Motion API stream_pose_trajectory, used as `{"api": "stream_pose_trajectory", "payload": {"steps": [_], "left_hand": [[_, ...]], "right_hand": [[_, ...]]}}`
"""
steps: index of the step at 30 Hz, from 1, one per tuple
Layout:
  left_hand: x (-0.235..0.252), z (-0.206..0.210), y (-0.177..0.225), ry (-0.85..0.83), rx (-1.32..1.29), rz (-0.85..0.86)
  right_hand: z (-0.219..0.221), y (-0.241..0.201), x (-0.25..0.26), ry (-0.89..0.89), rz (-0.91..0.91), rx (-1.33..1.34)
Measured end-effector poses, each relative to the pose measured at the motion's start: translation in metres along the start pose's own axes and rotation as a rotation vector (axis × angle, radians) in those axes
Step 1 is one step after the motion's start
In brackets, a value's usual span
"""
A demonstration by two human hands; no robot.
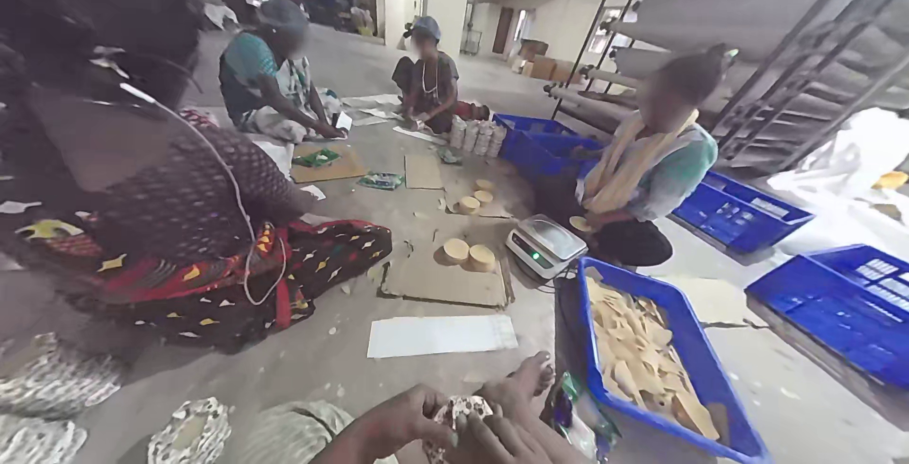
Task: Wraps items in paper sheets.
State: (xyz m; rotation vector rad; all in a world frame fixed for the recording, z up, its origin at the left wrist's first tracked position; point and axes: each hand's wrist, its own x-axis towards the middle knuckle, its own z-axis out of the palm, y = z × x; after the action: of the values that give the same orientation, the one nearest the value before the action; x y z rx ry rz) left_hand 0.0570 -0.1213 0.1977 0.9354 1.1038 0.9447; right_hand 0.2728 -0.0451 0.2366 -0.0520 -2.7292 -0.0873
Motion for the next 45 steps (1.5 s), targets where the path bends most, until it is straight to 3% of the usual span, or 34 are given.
{"api": "stream_pose_trajectory", "payload": {"steps": [4, 7, 11, 13, 15, 19, 21, 23, 25, 27, 36, 38, 40, 43, 45], "left_hand": [[0.01, 0.0, -0.026, 0.051, -0.027, -0.053], [0.023, -0.003, -0.04, 0.198, 0.051, -0.163], [0.057, -0.019, -0.05, 0.479, 0.502, -0.278], [0.082, -0.025, -0.069, 0.589, 0.853, -0.167], [0.111, -0.034, -0.117, 0.702, 1.204, 0.017], [0.131, -0.027, -0.166, 0.653, 1.458, 0.008], [0.125, -0.02, -0.154, 0.448, 1.369, -0.186], [0.115, -0.019, -0.13, 0.309, 1.278, -0.362], [0.111, -0.026, -0.119, 0.35, 1.224, -0.417], [0.109, -0.035, -0.12, 0.398, 1.21, -0.422], [0.112, -0.066, -0.114, 0.252, 1.193, -0.264], [0.112, -0.068, -0.113, 0.21, 1.192, -0.266], [0.112, -0.07, -0.116, 0.175, 1.2, -0.293], [0.113, -0.075, -0.124, 0.139, 1.182, -0.273], [0.111, -0.079, -0.129, 0.122, 1.173, -0.24]], "right_hand": [[0.028, -0.002, -0.019, -0.026, 0.025, -0.003], [0.052, 0.012, -0.025, -0.018, 0.178, 0.217], [0.098, 0.029, -0.043, 0.06, 0.572, 0.342], [0.117, 0.026, -0.053, 0.012, 0.705, 0.394], [0.131, 0.02, -0.063, -0.058, 0.751, 0.416], [0.15, 0.025, -0.063, -0.014, 0.646, 0.285], [0.165, 0.034, -0.056, -0.097, 0.598, 0.216], [0.177, 0.044, -0.032, -0.354, 0.56, 0.185], [0.189, 0.055, 0.008, -0.695, 0.505, 0.141], [0.205, 0.061, 0.037, -0.848, 0.516, 0.207], [0.225, 0.082, 0.045, -0.846, 0.521, 0.369], [0.219, 0.082, 0.043, -0.791, 0.511, 0.36], [0.203, 0.079, 0.032, -0.58, 0.627, 0.416], [0.204, 0.058, 0.004, -0.035, 1.063, 0.63], [0.223, 0.03, -0.006, 0.072, 1.366, 0.909]]}}
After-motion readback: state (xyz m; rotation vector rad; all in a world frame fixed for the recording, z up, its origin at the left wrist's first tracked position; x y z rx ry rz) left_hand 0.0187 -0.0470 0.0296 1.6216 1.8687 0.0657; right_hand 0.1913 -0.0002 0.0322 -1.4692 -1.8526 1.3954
